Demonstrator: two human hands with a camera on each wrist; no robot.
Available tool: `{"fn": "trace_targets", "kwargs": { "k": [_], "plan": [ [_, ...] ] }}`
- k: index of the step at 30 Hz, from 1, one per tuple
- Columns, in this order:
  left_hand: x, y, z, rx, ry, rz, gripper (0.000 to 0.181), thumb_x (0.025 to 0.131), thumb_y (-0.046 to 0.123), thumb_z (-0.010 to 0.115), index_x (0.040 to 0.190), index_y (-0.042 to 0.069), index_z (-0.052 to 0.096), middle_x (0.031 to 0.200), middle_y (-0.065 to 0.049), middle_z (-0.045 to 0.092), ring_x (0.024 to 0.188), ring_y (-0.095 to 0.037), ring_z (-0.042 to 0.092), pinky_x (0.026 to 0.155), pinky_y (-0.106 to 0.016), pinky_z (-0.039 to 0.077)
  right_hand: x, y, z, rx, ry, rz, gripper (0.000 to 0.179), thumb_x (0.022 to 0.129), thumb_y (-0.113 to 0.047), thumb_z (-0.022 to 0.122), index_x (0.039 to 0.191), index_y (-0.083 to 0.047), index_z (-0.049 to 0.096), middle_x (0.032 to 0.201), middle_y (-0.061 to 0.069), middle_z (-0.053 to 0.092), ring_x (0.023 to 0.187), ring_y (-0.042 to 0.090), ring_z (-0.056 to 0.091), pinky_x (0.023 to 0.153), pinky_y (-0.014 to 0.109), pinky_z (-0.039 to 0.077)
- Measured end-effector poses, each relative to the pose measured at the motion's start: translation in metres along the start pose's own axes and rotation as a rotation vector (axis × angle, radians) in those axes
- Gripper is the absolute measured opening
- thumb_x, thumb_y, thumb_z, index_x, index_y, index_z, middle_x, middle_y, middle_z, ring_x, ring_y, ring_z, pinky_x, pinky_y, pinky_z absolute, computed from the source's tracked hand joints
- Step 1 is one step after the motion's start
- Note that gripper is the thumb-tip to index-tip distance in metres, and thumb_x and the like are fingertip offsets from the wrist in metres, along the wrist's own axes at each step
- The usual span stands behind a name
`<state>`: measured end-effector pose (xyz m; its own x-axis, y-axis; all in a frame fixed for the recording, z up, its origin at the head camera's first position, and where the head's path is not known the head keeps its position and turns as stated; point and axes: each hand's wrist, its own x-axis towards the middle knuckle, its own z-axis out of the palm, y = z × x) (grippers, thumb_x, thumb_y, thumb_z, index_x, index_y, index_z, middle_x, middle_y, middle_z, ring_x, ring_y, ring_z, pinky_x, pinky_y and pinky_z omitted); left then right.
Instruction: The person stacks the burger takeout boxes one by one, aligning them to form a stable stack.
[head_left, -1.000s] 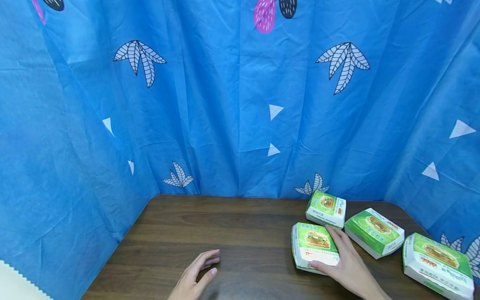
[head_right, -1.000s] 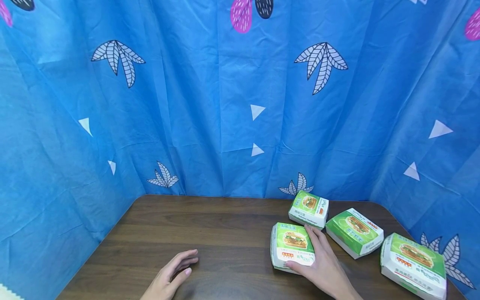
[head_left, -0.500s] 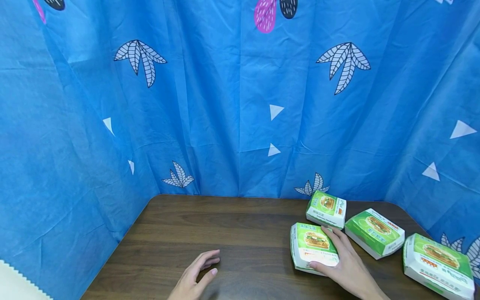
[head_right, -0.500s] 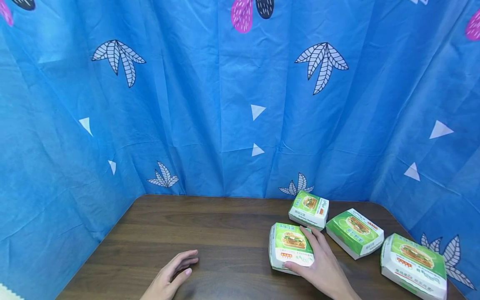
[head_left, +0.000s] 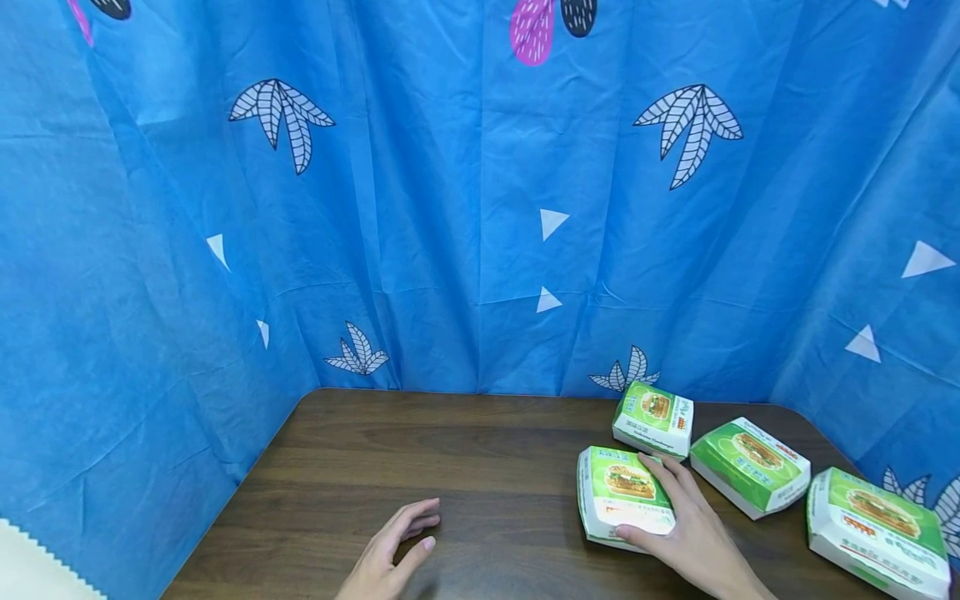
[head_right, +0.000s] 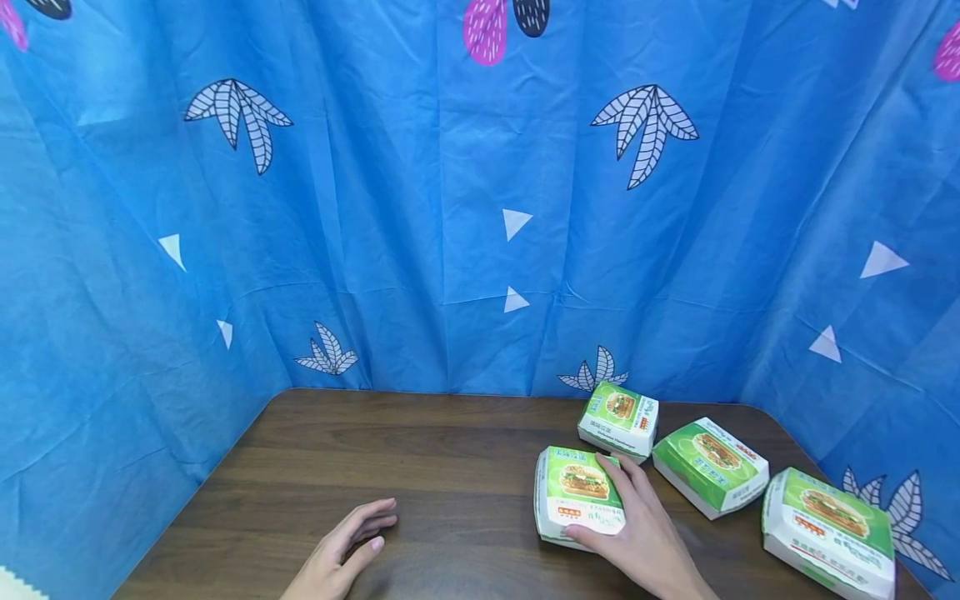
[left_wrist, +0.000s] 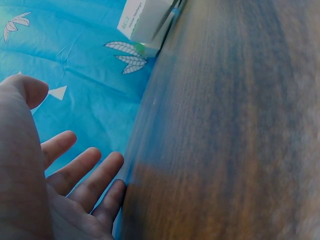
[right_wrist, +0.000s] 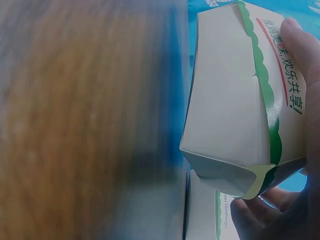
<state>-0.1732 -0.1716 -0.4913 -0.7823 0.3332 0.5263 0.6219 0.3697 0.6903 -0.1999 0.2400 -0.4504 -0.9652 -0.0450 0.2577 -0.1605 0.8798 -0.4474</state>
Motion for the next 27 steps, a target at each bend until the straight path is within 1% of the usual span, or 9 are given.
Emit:
{"fn": "trace_targets", "kwargs": {
  "k": [2, 4, 9, 13, 19, 23, 27],
  "plan": [
    [0.000, 0.001, -0.001, 0.001, -0.003, 0.004, 0.040, 0.096, 0.006, 0.056, 0.134, 0.000, 0.049, 0.129, -0.017, 0.058, 0.111, -0.023, 0.062, 0.092, -0.029, 0.051, 0.000, -0.001, -0.001, -0.002, -0.015, 0.007, 0.106, 0.065, -0.076, 0.068, 0.149, -0.022, 0.033, 0.147, 0.013, 0.028, 0.120, 0.037, 0.042, 0.081, 0.055, 0.046],
    [0.000, 0.002, -0.001, -0.009, -0.005, -0.009, 0.040, 0.096, 0.006, 0.056, 0.134, 0.000, 0.049, 0.130, -0.017, 0.057, 0.112, -0.023, 0.062, 0.092, -0.030, 0.051, 0.000, -0.002, -0.001, -0.007, -0.032, 0.020, 0.107, 0.066, -0.077, 0.067, 0.150, -0.022, 0.031, 0.147, 0.014, 0.027, 0.121, 0.039, 0.042, 0.082, 0.056, 0.046],
    [0.000, 0.003, -0.001, -0.017, -0.008, -0.032, 0.040, 0.096, 0.007, 0.056, 0.134, 0.000, 0.049, 0.130, -0.016, 0.057, 0.112, -0.024, 0.062, 0.092, -0.031, 0.051, -0.001, -0.004, -0.001, -0.001, -0.020, 0.000, 0.107, 0.066, -0.075, 0.068, 0.150, -0.020, 0.031, 0.147, 0.015, 0.028, 0.120, 0.039, 0.043, 0.083, 0.058, 0.046],
    [0.000, 0.003, -0.001, -0.013, -0.006, -0.025, 0.040, 0.095, 0.006, 0.056, 0.134, -0.001, 0.049, 0.130, -0.017, 0.057, 0.112, -0.024, 0.062, 0.092, -0.031, 0.051, -0.002, -0.004, 0.000, 0.007, -0.001, -0.023, 0.107, 0.067, -0.073, 0.070, 0.150, -0.018, 0.030, 0.146, 0.014, 0.029, 0.119, 0.037, 0.044, 0.084, 0.057, 0.045],
    [0.000, 0.003, -0.002, -0.013, -0.012, -0.021, 0.040, 0.096, 0.006, 0.056, 0.135, 0.000, 0.048, 0.131, -0.017, 0.056, 0.112, -0.024, 0.062, 0.092, -0.031, 0.051, -0.003, -0.007, 0.000, 0.014, -0.013, -0.018, 0.111, 0.067, -0.073, 0.070, 0.151, -0.014, 0.027, 0.146, 0.014, 0.029, 0.119, 0.036, 0.044, 0.085, 0.058, 0.045],
    [0.000, 0.003, -0.002, -0.016, -0.026, -0.036, 0.039, 0.097, 0.007, 0.055, 0.135, 0.000, 0.048, 0.132, -0.017, 0.056, 0.112, -0.024, 0.062, 0.093, -0.031, 0.051, -0.003, -0.009, -0.001, 0.012, -0.021, -0.017, 0.112, 0.067, -0.073, 0.069, 0.151, -0.013, 0.027, 0.146, 0.015, 0.028, 0.119, 0.037, 0.044, 0.086, 0.057, 0.045],
    [0.000, 0.003, -0.002, -0.011, -0.036, -0.072, 0.039, 0.097, 0.009, 0.054, 0.135, 0.001, 0.048, 0.132, -0.016, 0.056, 0.112, -0.023, 0.062, 0.092, -0.031, 0.051, -0.003, -0.012, -0.001, 0.018, -0.048, 0.003, 0.113, 0.067, -0.074, 0.069, 0.151, -0.013, 0.026, 0.148, 0.016, 0.026, 0.122, 0.039, 0.041, 0.086, 0.059, 0.045]
  ]
}}
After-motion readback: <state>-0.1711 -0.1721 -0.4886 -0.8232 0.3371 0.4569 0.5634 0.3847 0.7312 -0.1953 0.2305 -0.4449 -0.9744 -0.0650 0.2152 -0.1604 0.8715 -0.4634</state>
